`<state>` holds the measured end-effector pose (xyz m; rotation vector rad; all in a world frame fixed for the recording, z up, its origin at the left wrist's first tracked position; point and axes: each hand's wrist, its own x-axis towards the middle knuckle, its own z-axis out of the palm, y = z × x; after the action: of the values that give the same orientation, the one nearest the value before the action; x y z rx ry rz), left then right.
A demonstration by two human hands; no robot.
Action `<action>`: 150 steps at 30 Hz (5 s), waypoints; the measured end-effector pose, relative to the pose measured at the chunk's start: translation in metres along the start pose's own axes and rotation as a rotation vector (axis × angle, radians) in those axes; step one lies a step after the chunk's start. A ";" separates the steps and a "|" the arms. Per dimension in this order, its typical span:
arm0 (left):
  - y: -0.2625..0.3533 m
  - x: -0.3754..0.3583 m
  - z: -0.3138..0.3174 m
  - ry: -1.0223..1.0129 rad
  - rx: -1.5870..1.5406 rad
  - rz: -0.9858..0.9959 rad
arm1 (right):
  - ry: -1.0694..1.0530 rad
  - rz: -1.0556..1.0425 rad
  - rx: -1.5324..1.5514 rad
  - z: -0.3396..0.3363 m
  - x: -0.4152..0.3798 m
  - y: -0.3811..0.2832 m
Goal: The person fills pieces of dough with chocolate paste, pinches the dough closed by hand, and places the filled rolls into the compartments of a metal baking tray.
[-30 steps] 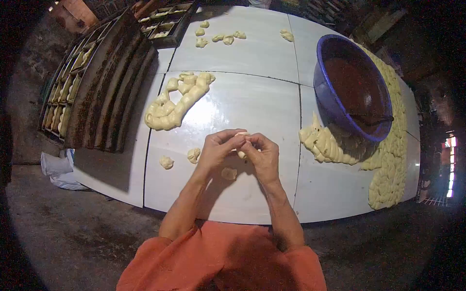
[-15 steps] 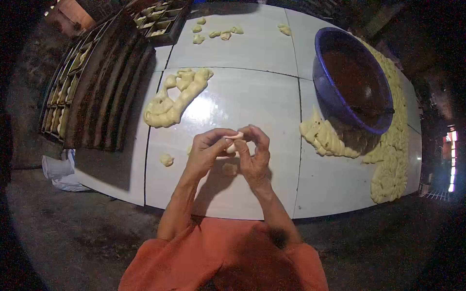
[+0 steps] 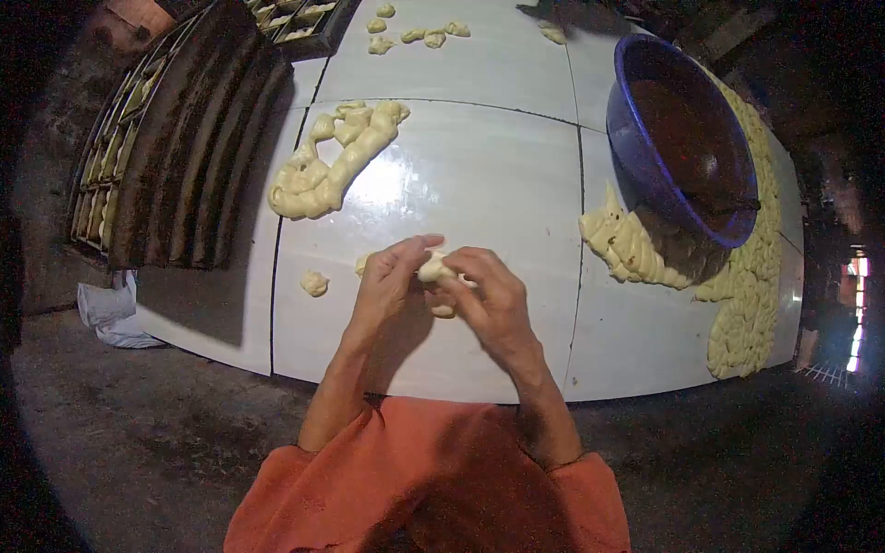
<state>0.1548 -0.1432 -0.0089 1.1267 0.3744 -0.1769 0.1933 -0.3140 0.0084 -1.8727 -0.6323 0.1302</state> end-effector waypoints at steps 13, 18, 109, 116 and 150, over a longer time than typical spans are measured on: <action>-0.031 -0.012 -0.009 0.351 1.064 0.535 | -0.062 0.213 -0.372 0.007 0.001 0.017; -0.021 -0.035 -0.047 0.629 1.201 0.516 | -0.036 0.118 -0.490 0.012 0.003 0.016; 0.014 -0.056 -0.019 -0.038 0.626 0.148 | -0.096 0.511 0.900 0.021 -0.025 -0.005; -0.008 -0.042 -0.002 -0.031 0.334 -0.003 | 0.116 0.534 0.327 0.010 -0.037 0.007; -0.001 -0.065 -0.012 0.187 0.256 -0.148 | -0.589 0.454 0.168 -0.071 -0.016 0.032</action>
<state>0.0917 -0.1356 0.0105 1.3728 0.6149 -0.2560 0.2185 -0.3898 0.0043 -1.7826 -0.5496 1.0265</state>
